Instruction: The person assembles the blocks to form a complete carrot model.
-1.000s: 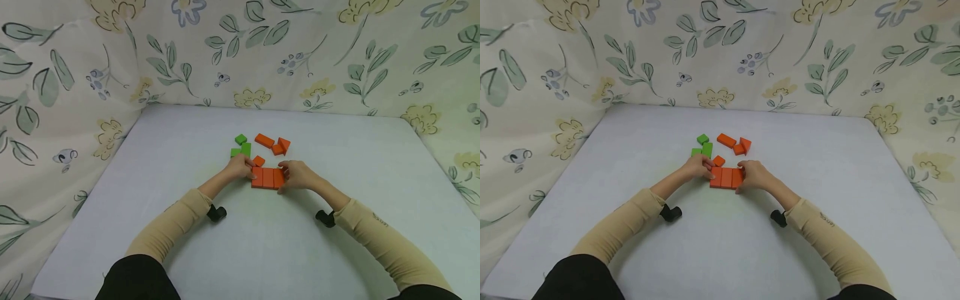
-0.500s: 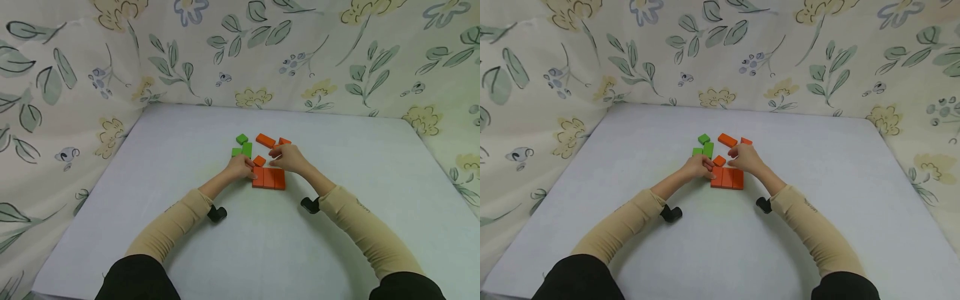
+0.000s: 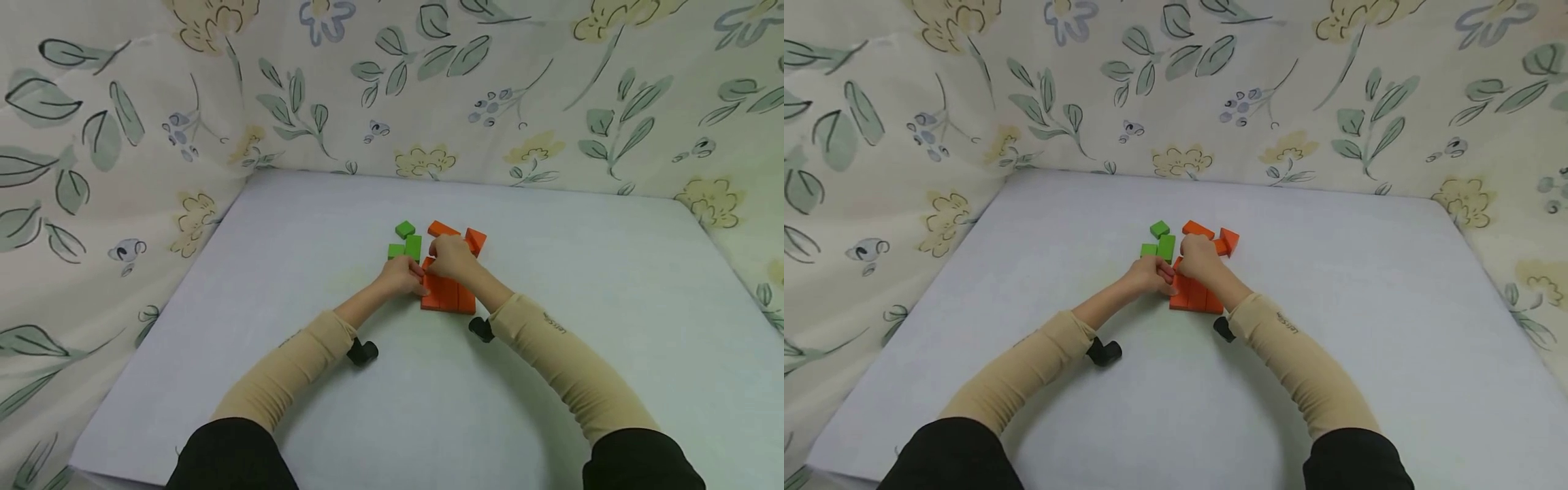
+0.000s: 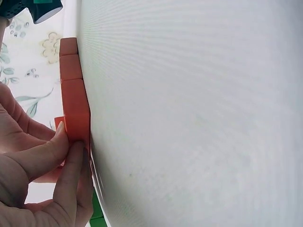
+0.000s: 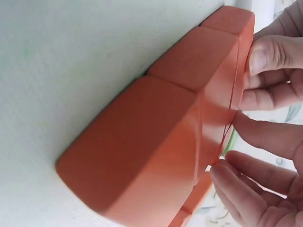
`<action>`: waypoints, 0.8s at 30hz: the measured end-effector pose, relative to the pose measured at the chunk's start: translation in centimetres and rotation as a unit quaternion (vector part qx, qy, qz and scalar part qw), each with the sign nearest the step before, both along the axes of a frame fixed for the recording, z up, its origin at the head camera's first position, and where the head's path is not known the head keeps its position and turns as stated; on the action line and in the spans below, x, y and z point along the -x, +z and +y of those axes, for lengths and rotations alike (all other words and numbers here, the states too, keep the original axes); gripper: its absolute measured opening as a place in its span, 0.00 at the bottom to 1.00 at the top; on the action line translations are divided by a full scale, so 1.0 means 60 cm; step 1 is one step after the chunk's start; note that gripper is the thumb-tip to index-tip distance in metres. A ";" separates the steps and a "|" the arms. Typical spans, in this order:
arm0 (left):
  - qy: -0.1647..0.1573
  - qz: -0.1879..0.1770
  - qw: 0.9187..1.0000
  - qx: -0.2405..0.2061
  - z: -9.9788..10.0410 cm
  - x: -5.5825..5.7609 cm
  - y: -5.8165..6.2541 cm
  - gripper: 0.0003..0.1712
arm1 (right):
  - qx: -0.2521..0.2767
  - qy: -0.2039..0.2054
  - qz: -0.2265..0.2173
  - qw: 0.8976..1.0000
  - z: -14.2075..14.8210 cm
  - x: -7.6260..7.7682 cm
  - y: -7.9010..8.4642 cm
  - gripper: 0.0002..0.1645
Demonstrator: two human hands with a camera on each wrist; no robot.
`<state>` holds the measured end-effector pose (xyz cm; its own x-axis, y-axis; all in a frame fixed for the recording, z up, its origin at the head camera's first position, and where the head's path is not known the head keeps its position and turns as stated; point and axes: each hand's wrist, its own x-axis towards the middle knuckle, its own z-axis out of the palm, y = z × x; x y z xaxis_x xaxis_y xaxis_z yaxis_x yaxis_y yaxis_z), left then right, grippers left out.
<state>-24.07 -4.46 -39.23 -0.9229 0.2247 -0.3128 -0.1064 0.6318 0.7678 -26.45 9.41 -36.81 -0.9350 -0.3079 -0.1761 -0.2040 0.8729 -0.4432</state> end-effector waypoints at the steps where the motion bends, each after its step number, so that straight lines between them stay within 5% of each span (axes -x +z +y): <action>1: 0.001 -0.001 1.000 0.001 0.001 0.000 0.000 0.22 | 0.002 -0.001 -0.003 1.000 0.001 0.001 -0.001 0.20; 14: -0.003 -0.002 1.000 0.006 0.004 -0.005 0.004 0.19 | 0.001 0.021 0.022 1.000 0.030 -0.001 0.002 0.14; 24: 0.000 -0.004 1.000 0.012 0.004 -0.002 -0.001 0.19 | 0.029 0.065 0.067 0.995 0.065 -0.053 0.026 0.17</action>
<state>-23.95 -4.25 -39.29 -0.9204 0.2168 -0.3254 -0.1128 0.6495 0.7519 -23.25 13.33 -35.22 -0.9001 -0.4345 -0.0310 -0.3749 0.8091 -0.4526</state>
